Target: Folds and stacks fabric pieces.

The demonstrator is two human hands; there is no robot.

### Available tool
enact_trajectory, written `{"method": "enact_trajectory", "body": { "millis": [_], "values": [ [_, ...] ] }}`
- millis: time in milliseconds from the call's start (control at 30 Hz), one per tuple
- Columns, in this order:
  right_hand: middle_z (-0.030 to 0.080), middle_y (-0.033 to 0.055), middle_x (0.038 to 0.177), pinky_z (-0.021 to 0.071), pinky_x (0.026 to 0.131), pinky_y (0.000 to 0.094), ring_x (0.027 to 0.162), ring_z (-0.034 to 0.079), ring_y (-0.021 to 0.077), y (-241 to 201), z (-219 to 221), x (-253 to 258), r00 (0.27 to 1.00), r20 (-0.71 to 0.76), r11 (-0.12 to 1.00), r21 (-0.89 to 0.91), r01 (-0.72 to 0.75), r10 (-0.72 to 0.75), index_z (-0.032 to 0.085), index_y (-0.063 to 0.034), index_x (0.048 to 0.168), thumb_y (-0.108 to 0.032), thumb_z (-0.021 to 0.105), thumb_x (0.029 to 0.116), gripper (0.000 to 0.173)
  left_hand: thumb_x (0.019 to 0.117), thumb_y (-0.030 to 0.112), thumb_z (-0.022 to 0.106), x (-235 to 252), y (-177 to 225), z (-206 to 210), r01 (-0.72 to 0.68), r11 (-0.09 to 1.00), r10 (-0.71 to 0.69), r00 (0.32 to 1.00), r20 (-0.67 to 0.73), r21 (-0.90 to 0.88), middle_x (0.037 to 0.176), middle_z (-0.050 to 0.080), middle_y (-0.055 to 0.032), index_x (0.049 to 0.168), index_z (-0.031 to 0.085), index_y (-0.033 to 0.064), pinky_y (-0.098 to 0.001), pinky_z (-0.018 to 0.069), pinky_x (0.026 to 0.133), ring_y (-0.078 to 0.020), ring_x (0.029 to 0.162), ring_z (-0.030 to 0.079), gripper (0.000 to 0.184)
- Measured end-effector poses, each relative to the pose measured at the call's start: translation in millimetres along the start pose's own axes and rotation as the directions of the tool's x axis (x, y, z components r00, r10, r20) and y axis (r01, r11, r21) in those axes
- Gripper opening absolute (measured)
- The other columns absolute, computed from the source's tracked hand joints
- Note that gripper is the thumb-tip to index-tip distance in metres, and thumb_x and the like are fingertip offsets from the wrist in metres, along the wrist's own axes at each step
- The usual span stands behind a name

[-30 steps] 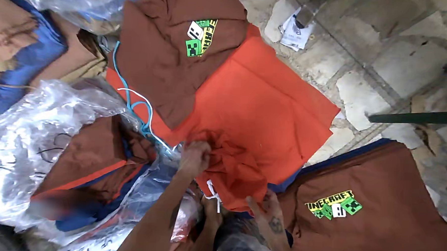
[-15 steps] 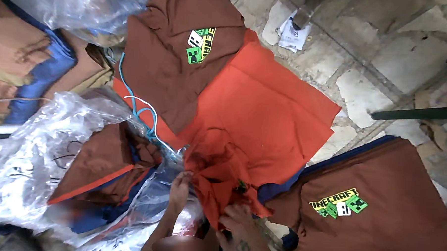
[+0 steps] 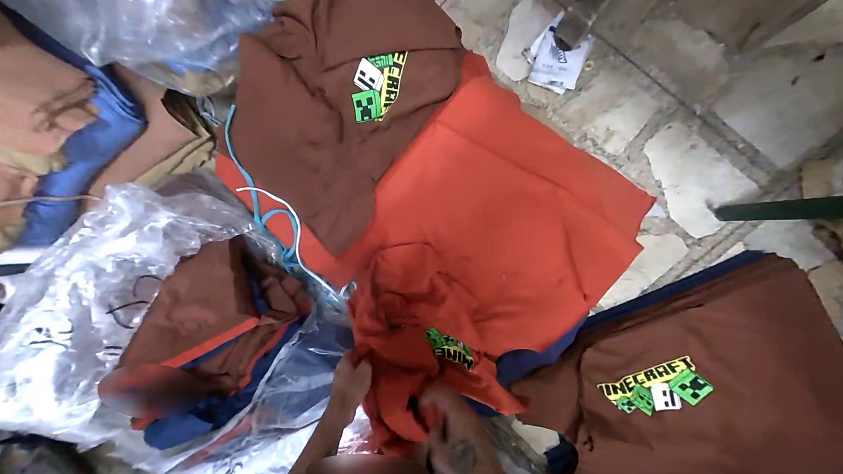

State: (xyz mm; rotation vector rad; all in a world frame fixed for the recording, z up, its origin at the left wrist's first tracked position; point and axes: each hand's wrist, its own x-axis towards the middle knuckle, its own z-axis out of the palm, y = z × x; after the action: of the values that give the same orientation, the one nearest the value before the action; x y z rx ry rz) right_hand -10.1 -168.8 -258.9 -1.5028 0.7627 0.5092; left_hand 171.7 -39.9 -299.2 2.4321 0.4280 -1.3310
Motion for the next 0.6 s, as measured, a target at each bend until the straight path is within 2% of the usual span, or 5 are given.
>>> {"method": "enact_trajectory", "body": {
  "millis": [133, 300, 433, 500, 600],
  "values": [
    [0.065, 0.0245, 0.129, 0.0528, 0.103, 0.0472, 0.119, 0.064, 0.0366, 15, -37, 48, 0.833, -0.534, 0.983, -0.022, -0.184, 0.144, 0.060, 0.0053, 0.134, -0.017, 0.070, 0.0927, 0.048, 0.1037, 0.005, 0.044, 3, -11, -2, -0.036, 0.986, 0.038, 0.999, 0.006, -0.164, 0.132, 0.061, -0.0234, 0.141, 0.050, -0.0038, -0.0466, 0.0506, 0.101, -0.0287, 0.121, 0.061, 0.039],
    [0.037, 0.0252, 0.159, 0.0367, 0.111, 0.0650, 0.142, 0.041, 0.0462, -3, -66, 112, 0.924, -0.340, 0.942, -0.214, -0.260, 0.178, 0.031, -0.0042, 0.159, -0.032, 0.085, 0.0811, 0.099, 0.0975, 0.044, 0.068, -5, 19, 1, 0.056, 0.974, -0.079, 0.992, -0.097, -0.218, 0.148, 0.048, -0.0294, 0.157, 0.026, -0.0026, -0.0546, 0.0435, 0.111, -0.0380, 0.136, 0.050, 0.086],
    [0.065, 0.0237, 0.128, 0.0523, 0.098, 0.0573, 0.115, 0.065, 0.0392, -15, -87, 130, 0.953, -0.274, 0.980, -0.115, -0.163, 0.127, 0.058, -0.0029, 0.139, -0.019, 0.063, 0.1019, 0.041, 0.0721, 0.056, 0.089, 8, 55, 30, 0.109, 0.992, -0.104, 0.990, -0.091, 0.059, 0.147, 0.042, -0.0372, 0.158, -0.005, -0.0040, -0.0534, 0.0483, 0.107, -0.0431, 0.133, 0.054, 0.141],
    [0.063, 0.0241, 0.126, 0.0536, 0.095, 0.0539, 0.112, 0.065, 0.0369, -6, -93, 115, 0.931, -0.353, 0.995, -0.003, -0.100, 0.093, 0.054, -0.0017, 0.140, -0.019, 0.065, 0.1011, 0.044, 0.0775, 0.053, 0.086, 16, 58, 37, 0.185, 0.962, -0.169, 0.981, -0.091, 0.203, 0.145, 0.044, -0.0369, 0.158, -0.006, -0.0047, -0.0531, 0.0503, 0.104, -0.0433, 0.129, 0.057, 0.135],
    [0.067, 0.0183, 0.123, 0.0545, 0.098, 0.0496, 0.113, 0.067, 0.0309, 26, -86, 69, 0.920, -0.347, 0.971, -0.088, -0.223, 0.180, 0.060, -0.0017, 0.133, -0.034, 0.075, 0.0919, 0.054, 0.0937, 0.023, 0.071, 17, 37, 35, 0.113, 0.989, -0.107, 0.992, -0.071, 0.092, 0.135, 0.057, -0.0292, 0.152, 0.026, -0.0068, -0.0509, 0.0510, 0.102, -0.0368, 0.123, 0.062, 0.079]
  ]
}}
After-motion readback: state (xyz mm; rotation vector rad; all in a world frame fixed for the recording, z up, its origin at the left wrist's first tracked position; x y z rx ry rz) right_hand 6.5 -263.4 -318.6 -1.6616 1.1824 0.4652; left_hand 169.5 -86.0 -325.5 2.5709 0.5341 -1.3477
